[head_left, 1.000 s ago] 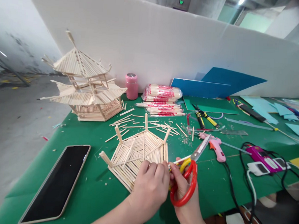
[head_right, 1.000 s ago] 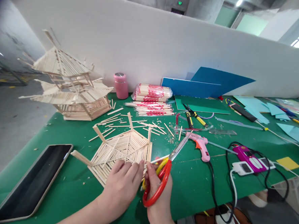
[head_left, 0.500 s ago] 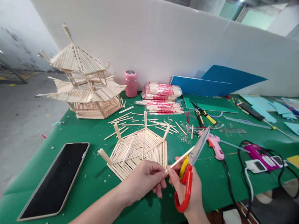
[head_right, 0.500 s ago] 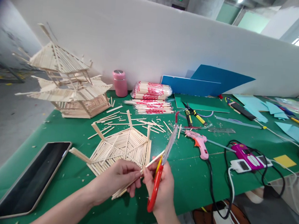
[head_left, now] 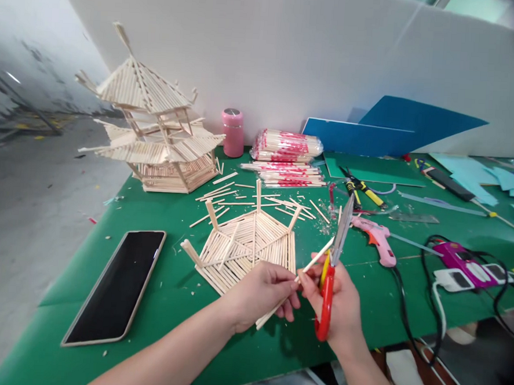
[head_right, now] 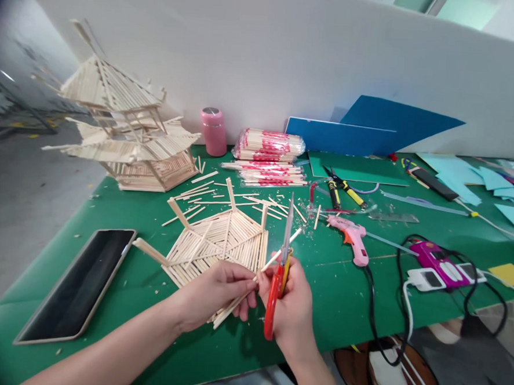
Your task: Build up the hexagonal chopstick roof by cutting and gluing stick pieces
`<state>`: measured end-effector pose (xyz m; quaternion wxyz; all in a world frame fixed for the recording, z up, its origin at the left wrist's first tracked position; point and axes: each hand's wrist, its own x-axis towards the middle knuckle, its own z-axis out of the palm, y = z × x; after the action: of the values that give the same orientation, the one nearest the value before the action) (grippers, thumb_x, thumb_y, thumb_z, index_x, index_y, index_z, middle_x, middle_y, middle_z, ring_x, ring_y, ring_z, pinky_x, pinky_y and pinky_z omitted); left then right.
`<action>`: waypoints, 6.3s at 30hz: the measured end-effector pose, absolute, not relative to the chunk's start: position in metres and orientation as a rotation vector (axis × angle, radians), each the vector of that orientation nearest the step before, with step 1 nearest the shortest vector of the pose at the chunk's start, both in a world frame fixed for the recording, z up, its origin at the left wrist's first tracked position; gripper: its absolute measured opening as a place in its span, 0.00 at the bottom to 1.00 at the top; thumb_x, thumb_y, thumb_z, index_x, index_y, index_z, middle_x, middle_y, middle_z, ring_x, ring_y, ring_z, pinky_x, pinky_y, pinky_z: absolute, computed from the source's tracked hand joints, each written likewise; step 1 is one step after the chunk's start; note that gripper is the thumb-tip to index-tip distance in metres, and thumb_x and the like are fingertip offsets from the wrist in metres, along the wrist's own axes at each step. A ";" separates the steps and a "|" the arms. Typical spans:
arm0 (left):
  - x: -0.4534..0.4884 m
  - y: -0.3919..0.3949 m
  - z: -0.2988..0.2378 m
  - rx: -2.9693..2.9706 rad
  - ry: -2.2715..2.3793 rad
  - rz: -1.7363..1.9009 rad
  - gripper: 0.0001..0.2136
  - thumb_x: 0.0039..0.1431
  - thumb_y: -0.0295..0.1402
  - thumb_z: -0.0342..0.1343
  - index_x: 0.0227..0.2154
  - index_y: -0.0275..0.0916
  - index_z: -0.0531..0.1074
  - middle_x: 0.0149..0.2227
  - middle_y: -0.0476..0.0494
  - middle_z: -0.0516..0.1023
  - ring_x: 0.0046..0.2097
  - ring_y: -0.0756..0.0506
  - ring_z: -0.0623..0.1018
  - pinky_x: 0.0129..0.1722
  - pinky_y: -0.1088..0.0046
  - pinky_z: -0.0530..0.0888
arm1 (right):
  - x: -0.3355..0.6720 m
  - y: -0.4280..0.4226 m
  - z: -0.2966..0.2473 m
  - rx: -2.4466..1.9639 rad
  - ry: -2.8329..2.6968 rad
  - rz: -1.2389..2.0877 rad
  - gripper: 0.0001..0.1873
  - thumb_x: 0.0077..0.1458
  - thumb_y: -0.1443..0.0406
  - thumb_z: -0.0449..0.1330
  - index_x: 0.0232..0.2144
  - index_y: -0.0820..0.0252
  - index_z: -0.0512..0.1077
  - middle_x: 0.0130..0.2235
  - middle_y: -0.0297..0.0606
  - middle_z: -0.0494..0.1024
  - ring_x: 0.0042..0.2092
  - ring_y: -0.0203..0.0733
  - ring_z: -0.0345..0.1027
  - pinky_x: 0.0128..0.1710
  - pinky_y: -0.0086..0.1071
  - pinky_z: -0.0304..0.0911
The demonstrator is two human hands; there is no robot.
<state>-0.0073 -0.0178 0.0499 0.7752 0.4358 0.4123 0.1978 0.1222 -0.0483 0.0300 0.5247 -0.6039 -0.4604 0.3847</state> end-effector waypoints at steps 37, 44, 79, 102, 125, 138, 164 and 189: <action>-0.037 -0.056 0.060 1.050 0.603 0.621 0.17 0.54 0.29 0.53 0.47 0.45 0.65 0.42 0.43 0.72 0.40 0.47 0.75 0.39 0.69 0.70 | 0.152 -0.029 0.046 -1.182 -0.839 1.106 0.15 0.44 0.65 0.62 0.37 0.56 0.65 0.22 0.25 0.62 0.18 0.26 0.53 0.15 0.21 0.52; -0.039 -0.058 0.066 1.180 0.584 0.695 0.13 0.54 0.25 0.52 0.42 0.42 0.70 0.39 0.42 0.75 0.40 0.46 0.76 0.39 0.70 0.72 | 0.149 -0.028 0.048 -1.147 -0.827 1.190 0.16 0.43 0.65 0.63 0.37 0.57 0.66 0.24 0.27 0.65 0.18 0.25 0.53 0.15 0.21 0.52; -0.041 -0.057 0.063 1.548 0.447 0.762 0.15 0.55 0.29 0.51 0.46 0.40 0.70 0.38 0.39 0.78 0.41 0.47 0.76 0.41 0.77 0.71 | 0.150 -0.039 0.044 -1.097 -0.788 1.342 0.17 0.44 0.62 0.61 0.38 0.59 0.66 0.23 0.30 0.65 0.17 0.27 0.52 0.15 0.24 0.50; -0.037 -0.065 0.062 1.512 0.466 0.796 0.15 0.56 0.37 0.48 0.41 0.35 0.74 0.35 0.34 0.79 0.38 0.45 0.78 0.40 0.77 0.72 | 0.146 -0.045 0.047 -1.095 -0.803 1.341 0.16 0.44 0.63 0.61 0.37 0.59 0.66 0.22 0.29 0.64 0.17 0.27 0.52 0.16 0.24 0.52; -0.038 -0.071 0.041 0.991 0.577 0.805 0.21 0.55 0.25 0.51 0.51 0.47 0.59 0.39 0.43 0.75 0.40 0.46 0.76 0.43 0.67 0.69 | 0.145 -0.032 0.045 -1.224 -0.719 1.074 0.19 0.39 0.64 0.65 0.36 0.59 0.65 0.20 0.24 0.63 0.17 0.25 0.53 0.16 0.23 0.52; -0.026 -0.068 0.036 0.890 0.777 0.878 0.19 0.50 0.34 0.55 0.47 0.38 0.63 0.32 0.42 0.76 0.33 0.46 0.76 0.34 0.72 0.70 | 0.144 -0.032 0.051 -1.251 -0.761 0.967 0.18 0.41 0.64 0.63 0.37 0.56 0.64 0.23 0.24 0.62 0.18 0.26 0.54 0.17 0.23 0.56; -0.001 -0.055 0.054 1.166 1.044 0.612 0.13 0.55 0.35 0.43 0.21 0.33 0.65 0.19 0.50 0.62 0.19 0.54 0.60 0.18 0.80 0.57 | 0.120 -0.066 0.036 -1.396 -1.183 1.023 0.07 0.46 0.65 0.59 0.29 0.57 0.63 0.23 0.29 0.70 0.22 0.34 0.66 0.21 0.26 0.67; -0.002 -0.053 0.048 0.907 1.055 0.679 0.14 0.50 0.40 0.51 0.20 0.33 0.69 0.19 0.49 0.67 0.17 0.56 0.60 0.18 0.79 0.55 | 0.128 -0.070 0.031 -1.424 -1.088 1.029 0.14 0.41 0.60 0.63 0.31 0.59 0.66 0.27 0.36 0.73 0.24 0.37 0.67 0.25 0.29 0.67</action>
<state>-0.0024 -0.0526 0.0480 0.7152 0.4094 0.4764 0.3065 0.1277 -0.0699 0.0314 0.5120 -0.5918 -0.4523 0.4278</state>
